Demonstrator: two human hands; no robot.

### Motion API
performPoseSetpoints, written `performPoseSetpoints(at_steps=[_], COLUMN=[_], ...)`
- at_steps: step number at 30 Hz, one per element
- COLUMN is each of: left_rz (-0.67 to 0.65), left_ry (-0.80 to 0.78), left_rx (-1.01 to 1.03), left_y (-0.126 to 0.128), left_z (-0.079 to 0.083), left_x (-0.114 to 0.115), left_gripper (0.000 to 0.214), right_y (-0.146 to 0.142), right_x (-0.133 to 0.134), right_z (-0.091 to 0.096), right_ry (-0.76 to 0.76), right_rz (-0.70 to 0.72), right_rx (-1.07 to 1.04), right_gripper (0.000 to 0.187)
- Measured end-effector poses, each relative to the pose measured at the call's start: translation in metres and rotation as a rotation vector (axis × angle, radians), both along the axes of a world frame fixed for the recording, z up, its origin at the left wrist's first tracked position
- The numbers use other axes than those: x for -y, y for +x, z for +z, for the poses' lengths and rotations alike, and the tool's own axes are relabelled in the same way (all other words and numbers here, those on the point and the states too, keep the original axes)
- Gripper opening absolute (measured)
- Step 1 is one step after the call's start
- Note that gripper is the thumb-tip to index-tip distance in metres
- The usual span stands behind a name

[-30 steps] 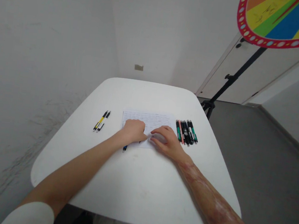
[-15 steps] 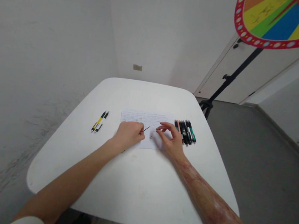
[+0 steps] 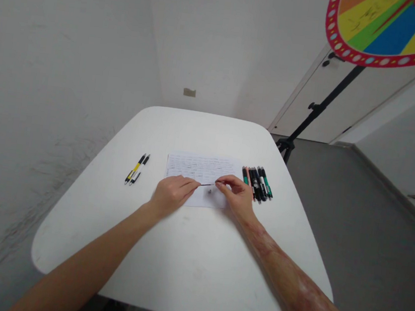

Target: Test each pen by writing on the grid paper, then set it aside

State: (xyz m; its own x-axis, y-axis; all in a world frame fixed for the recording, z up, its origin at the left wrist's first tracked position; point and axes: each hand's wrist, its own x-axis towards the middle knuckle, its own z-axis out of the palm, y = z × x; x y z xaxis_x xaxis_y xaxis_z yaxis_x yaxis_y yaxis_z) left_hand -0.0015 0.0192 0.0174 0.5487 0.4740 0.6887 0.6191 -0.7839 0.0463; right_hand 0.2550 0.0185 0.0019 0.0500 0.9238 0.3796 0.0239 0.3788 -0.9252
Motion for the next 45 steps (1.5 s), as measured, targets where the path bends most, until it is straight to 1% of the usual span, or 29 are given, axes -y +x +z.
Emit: performPoseSetpoints(at_steps=[4, 10, 15, 18, 23, 25, 28, 31, 35, 38, 39, 41, 42, 43, 45], left_rz=[-0.005, 0.011, -0.007, -0.016, -0.053, -0.059, -0.039, -0.001, 0.010, -0.007, -0.001, 0.062, 0.124, 0.207, 0.357], left_ry=[0.028, 0.055, 0.058, 0.055, 0.050, 0.044, 0.026, 0.003, -0.015, -0.033, -0.050, -0.104, -0.140, -0.171, -0.236], left_rx=[0.014, 0.014, 0.014, 0.015, 0.043, 0.053, 0.040, 0.017, 0.011, 0.048, 0.078, 0.154, 0.184, 0.198, 0.139], left_y=[0.001, 0.002, 0.002, 0.003, 0.005, 0.006, 0.005, 0.002, 0.002, 0.003, 0.002, -0.001, -0.004, -0.007, -0.017], left_z=[0.001, 0.004, 0.005, 0.005, 0.004, 0.004, 0.004, 0.001, -0.002, 0.002, 0.005, 0.011, 0.013, 0.015, 0.016], left_x=[0.002, 0.002, 0.003, 0.003, 0.004, 0.004, 0.005, 0.004, 0.004, 0.006, 0.006, 0.005, 0.004, 0.002, -0.003], left_gripper=[0.017, 0.018, 0.017, 0.017, 0.014, 0.014, 0.015, 0.017, 0.016, 0.013, 0.015, 0.027, 0.030, 0.028, 0.029], right_y=[0.000, 0.002, 0.002, 0.001, -0.004, -0.005, -0.004, -0.002, -0.002, -0.003, -0.003, -0.002, -0.001, 0.000, 0.002], right_x=[0.001, 0.002, 0.002, 0.004, 0.008, 0.009, 0.010, 0.010, 0.007, 0.005, 0.005, 0.004, 0.003, 0.002, 0.001], right_z=[0.000, -0.002, -0.002, -0.001, 0.006, 0.009, 0.011, 0.009, 0.005, 0.005, 0.005, 0.005, 0.006, 0.006, 0.006], right_ry=[-0.026, -0.016, -0.041, -0.042, -0.025, -0.022, -0.014, 0.005, 0.015, 0.009, 0.002, -0.017, -0.026, -0.032, -0.040], right_rz=[0.007, 0.025, 0.057, 0.083, 0.126, 0.133, 0.139, 0.128, 0.085, 0.070, 0.058, 0.024, 0.004, -0.016, -0.048], right_rx=[-0.002, 0.000, 0.049, 0.094, 0.222, 0.235, 0.200, 0.143, 0.116, 0.078, 0.052, -0.005, -0.028, -0.048, -0.078], right_gripper=[0.012, 0.013, 0.016, 0.015, 0.010, 0.013, 0.020, 0.016, 0.019, 0.017, 0.016, 0.014, 0.014, 0.013, 0.014])
